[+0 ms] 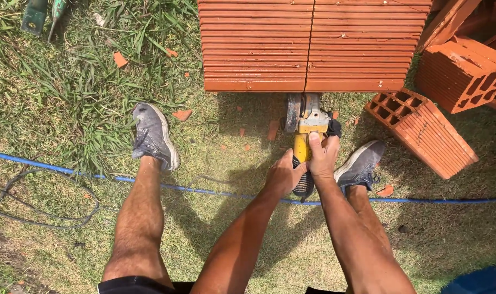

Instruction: Cutting clay bricks in half using an electric angle grinder

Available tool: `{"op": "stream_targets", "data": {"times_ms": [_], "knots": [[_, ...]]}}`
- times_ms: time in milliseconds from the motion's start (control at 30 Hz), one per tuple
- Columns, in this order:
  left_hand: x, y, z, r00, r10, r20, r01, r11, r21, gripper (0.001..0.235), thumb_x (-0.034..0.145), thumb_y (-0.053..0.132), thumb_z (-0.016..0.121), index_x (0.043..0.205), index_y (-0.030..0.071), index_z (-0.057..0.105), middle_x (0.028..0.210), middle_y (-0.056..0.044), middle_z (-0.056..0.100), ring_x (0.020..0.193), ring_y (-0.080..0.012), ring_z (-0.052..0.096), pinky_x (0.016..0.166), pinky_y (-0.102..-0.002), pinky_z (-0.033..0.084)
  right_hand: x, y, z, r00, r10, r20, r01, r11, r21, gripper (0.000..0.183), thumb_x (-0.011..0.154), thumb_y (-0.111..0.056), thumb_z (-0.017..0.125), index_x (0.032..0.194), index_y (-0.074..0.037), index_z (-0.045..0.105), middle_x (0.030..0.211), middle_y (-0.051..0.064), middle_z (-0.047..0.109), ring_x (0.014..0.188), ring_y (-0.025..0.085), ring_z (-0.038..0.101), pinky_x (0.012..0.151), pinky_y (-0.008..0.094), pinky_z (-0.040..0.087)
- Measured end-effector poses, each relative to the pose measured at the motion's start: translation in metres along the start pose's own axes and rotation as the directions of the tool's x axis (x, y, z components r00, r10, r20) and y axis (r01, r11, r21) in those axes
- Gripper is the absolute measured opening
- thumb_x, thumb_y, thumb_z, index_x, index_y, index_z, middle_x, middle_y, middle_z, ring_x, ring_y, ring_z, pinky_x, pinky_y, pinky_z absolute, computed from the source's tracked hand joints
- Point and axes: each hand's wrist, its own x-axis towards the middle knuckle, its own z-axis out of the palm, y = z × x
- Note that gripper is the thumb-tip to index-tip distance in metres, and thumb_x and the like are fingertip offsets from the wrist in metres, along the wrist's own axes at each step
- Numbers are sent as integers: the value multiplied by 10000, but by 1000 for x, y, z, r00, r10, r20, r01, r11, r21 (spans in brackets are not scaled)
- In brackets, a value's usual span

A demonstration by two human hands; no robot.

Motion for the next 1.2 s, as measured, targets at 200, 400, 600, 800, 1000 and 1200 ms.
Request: {"op": "stream_targets", "data": {"times_ms": [200, 400, 600, 800, 1000, 1200], "knots": [[-20, 11, -5, 998, -57, 12, 57, 997, -57, 712, 1002, 497, 540, 1546, 63, 388, 1432, -213, 561, 1355, -392, 524, 1104, -543, 435, -10, -4, 0, 971, 239, 1, -238, 967, -93, 628, 890, -531, 749, 1194, 2, 616, 986, 182, 638, 940, 302, 599, 888, 483, 446], [-41, 5, -10, 996, -66, 51, 74, 982, -175, 636, 950, 461, 635, 1387, 10, 528, 1234, -224, 650, 1191, -391, 633, 968, -512, 501, -23, 24, 3, 946, 323, -15, -324, 945, -39, 658, 877, -556, 757, 1201, 1, 624, 1035, 195, 616, 989, 300, 582, 909, 452, 448], [-90, 12, -89, 959, 55, -278, -122, 966, -230, 775, 928, 574, 646, 1460, 35, 479, 1320, -263, 626, 1242, -398, 621, 1070, -555, 489, -61, -118, 8, 889, 450, -84, -411, 866, 285, 429, 858, -444, 739, 1023, -71, 606, 888, 80, 543, 817, 223, 562, 706, 365, 459], [-90, 54, -220, 620, 323, -715, -633, 745, -212, 1133, 861, 757, 607, 1559, -20, 169, 1524, -387, 329, 1422, -563, 339, 1189, -691, 262, -86, -90, -29, 837, 514, -189, -395, 806, 441, 354, 890, -410, 728, 881, -145, 494, 795, 50, 529, 735, 192, 550, 632, 309, 425], [-35, 42, -248, 686, 434, -584, -610, 780, -137, 1031, 818, 672, 734, 1569, 100, 320, 1569, -315, 298, 1475, -527, 255, 1200, -654, 259, -89, -9, -62, 814, 519, -261, -353, 798, 488, 386, 938, -433, 743, 900, -140, 495, 829, 76, 561, 754, 226, 608, 667, 339, 502], [-17, 49, -248, 800, 390, -456, -578, 703, -413, 1170, 836, 648, 722, 1617, 52, 88, 1647, -359, -12, 1522, -537, -8, 1225, -678, 87, -78, -3, -79, 818, 480, -318, -299, 827, 477, 407, 933, -445, 767, 906, -174, 465, 856, 28, 465, 809, 171, 534, 748, 334, 476]]}}
